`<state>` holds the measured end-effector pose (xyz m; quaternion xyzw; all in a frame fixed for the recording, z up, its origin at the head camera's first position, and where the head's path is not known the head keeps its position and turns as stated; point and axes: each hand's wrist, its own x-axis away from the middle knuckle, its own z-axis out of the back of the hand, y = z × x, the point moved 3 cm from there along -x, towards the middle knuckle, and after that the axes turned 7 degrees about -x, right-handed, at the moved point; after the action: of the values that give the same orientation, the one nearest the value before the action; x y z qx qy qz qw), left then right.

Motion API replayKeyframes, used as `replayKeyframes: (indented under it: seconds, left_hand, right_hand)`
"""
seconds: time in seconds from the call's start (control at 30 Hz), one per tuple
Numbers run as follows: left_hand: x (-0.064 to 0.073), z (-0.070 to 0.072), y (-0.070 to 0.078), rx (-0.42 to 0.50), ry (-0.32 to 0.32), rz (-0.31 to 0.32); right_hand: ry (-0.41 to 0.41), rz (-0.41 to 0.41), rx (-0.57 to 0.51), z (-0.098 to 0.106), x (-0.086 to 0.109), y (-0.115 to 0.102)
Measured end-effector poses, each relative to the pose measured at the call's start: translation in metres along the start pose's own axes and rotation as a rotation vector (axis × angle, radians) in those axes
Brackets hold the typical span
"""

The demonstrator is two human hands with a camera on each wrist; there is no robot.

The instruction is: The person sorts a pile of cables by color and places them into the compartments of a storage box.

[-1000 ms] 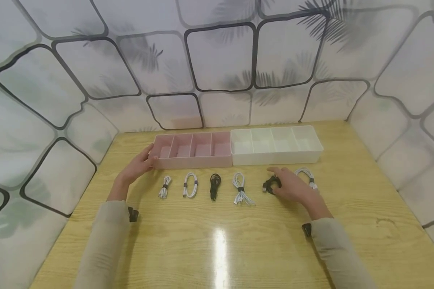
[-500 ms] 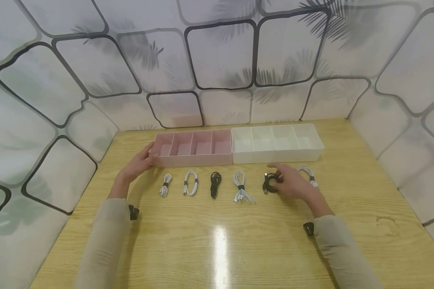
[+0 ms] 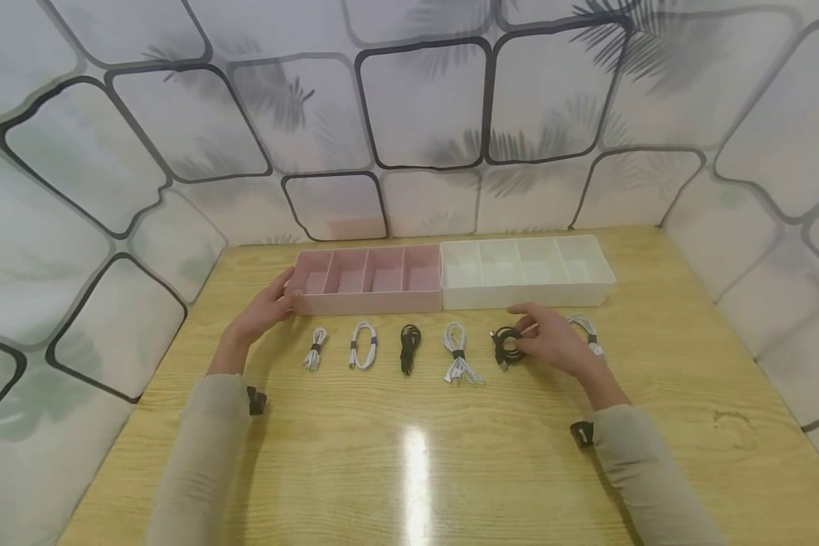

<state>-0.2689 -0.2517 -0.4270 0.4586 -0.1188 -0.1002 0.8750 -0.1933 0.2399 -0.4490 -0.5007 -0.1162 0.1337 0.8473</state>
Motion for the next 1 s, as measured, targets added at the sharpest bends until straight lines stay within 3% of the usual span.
replayKeyframes:
  seconds: [0.13,0.3,0.47,0.77,1.0]
  left_hand:
    - [0.001,0.0,0.009,-0.017,0.003,0.008]
    - [-0.005,-0.002,-0.012,-0.056,0.036,-0.012]
    - [-0.005,-0.002,-0.017,-0.077,0.043,-0.015]
    - [-0.006,-0.004,-0.013,-0.025,0.041,-0.012]
    - [-0.006,-0.005,-0.014,0.055,0.058,-0.018]
  right_hand:
    - [0.012,0.009,-0.035,-0.001,-0.001,0.0]
    - [0.039,0.031,-0.05,-0.005,-0.004,-0.004]
    - [0.072,0.046,-0.059,-0.009,-0.007,-0.013]
    - [0.166,0.06,-0.009,-0.012,-0.016,-0.025]
    - [0.207,0.108,-0.088,-0.018,-0.027,-0.04]
